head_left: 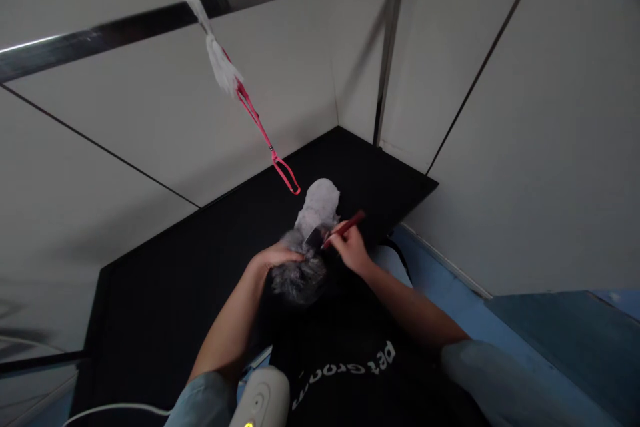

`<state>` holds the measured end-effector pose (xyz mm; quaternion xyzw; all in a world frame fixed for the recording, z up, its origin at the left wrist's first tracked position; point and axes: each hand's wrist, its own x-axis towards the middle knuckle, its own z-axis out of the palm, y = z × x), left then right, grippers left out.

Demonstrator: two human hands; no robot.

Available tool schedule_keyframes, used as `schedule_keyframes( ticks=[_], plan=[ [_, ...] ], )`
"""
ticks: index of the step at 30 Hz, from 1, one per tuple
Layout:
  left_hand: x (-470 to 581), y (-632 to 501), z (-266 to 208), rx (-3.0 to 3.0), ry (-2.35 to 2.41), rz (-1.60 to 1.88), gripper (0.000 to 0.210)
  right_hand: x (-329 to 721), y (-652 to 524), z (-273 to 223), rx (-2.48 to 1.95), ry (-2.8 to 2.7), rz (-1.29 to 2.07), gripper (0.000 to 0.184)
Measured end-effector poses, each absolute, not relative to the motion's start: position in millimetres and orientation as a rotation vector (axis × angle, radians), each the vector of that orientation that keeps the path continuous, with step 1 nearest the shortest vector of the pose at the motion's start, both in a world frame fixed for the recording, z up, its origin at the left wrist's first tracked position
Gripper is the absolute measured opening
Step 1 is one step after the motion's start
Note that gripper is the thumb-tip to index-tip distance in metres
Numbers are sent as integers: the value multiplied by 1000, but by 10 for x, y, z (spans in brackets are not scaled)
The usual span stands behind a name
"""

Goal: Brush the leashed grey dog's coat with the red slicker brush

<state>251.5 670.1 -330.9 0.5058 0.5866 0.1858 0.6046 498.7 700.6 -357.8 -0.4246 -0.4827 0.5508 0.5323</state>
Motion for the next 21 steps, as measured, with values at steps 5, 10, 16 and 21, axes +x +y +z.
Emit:
schedule_keyframes(
  ticks=[5,10,16,21],
  plan=[
    [2532,6704,-3294,1207,1402,446,53,4942,6970,-3560,-1098,-1048,1246,22],
    [2560,6678,-3246,1179,1354,402,46,4910,6907,-3604,-991,-1156,1381,22],
    [2601,6666,-3242,1157,1415,426,51,4996,6857,-3658,-1151,-986,1134,23],
    [2601,6641,-3212,1139,1403,398,45,4951,6866,-3644,-995,-1163,1330,20]
  ],
)
